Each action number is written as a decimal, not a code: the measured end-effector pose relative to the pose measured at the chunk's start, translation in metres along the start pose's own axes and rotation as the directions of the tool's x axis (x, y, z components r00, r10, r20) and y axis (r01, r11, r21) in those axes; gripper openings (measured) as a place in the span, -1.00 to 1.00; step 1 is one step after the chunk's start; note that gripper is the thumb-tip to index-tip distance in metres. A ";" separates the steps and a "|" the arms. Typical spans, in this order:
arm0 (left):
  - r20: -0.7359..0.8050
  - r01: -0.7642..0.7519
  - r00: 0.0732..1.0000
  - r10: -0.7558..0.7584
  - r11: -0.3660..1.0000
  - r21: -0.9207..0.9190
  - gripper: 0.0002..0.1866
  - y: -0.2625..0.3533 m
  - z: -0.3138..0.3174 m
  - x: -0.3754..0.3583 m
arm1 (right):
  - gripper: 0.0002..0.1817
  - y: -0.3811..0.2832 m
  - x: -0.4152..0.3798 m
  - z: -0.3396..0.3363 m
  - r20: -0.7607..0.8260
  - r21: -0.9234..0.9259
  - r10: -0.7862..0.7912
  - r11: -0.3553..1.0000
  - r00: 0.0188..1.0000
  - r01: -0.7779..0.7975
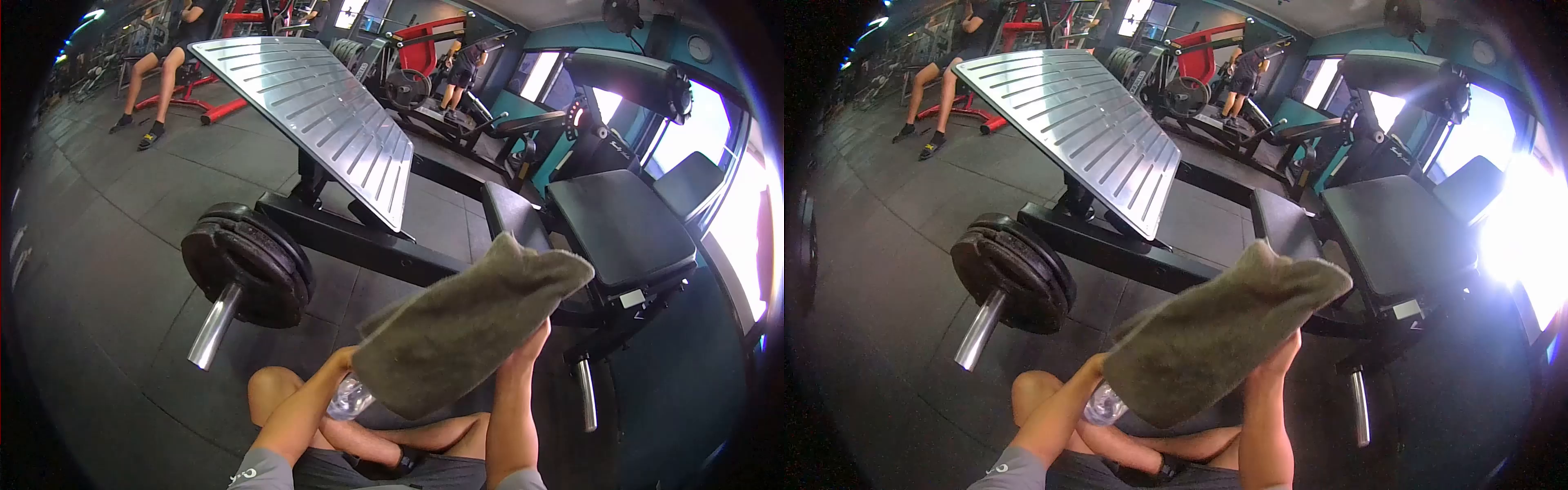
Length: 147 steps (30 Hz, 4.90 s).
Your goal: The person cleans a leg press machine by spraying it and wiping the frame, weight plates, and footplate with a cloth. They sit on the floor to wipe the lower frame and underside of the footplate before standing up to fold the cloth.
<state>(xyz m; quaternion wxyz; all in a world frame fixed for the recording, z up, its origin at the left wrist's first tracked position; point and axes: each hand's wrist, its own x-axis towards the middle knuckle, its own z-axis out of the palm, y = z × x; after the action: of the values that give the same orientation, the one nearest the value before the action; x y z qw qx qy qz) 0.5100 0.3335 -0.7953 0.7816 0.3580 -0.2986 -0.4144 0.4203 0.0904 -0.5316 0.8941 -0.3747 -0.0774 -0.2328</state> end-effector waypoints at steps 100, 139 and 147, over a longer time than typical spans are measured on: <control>-0.476 0.289 0.482 0.736 0.379 0.879 -0.70 -0.062 -0.058 0.041 | -0.65 -0.050 0.024 -0.328 -0.738 -0.415 -0.499 0.867 0.455 0.277; -0.503 0.237 0.418 0.756 0.443 0.864 -0.82 -0.068 -0.060 0.041 | -0.37 -0.264 0.142 -0.266 0.272 -0.962 -0.947 -0.273 0.168 0.023; -0.514 0.255 0.409 0.754 0.446 0.858 -0.83 -0.063 -0.047 0.045 | -0.33 -0.283 0.127 -0.411 -0.301 -0.932 -0.945 0.263 0.127 -0.250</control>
<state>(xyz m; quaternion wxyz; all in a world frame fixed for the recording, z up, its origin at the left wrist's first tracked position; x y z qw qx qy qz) 0.5403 0.2840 -0.8646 0.5830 0.7860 -0.0731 0.1925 0.3834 -0.4179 -0.6029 0.2641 -0.5063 0.4760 -0.6688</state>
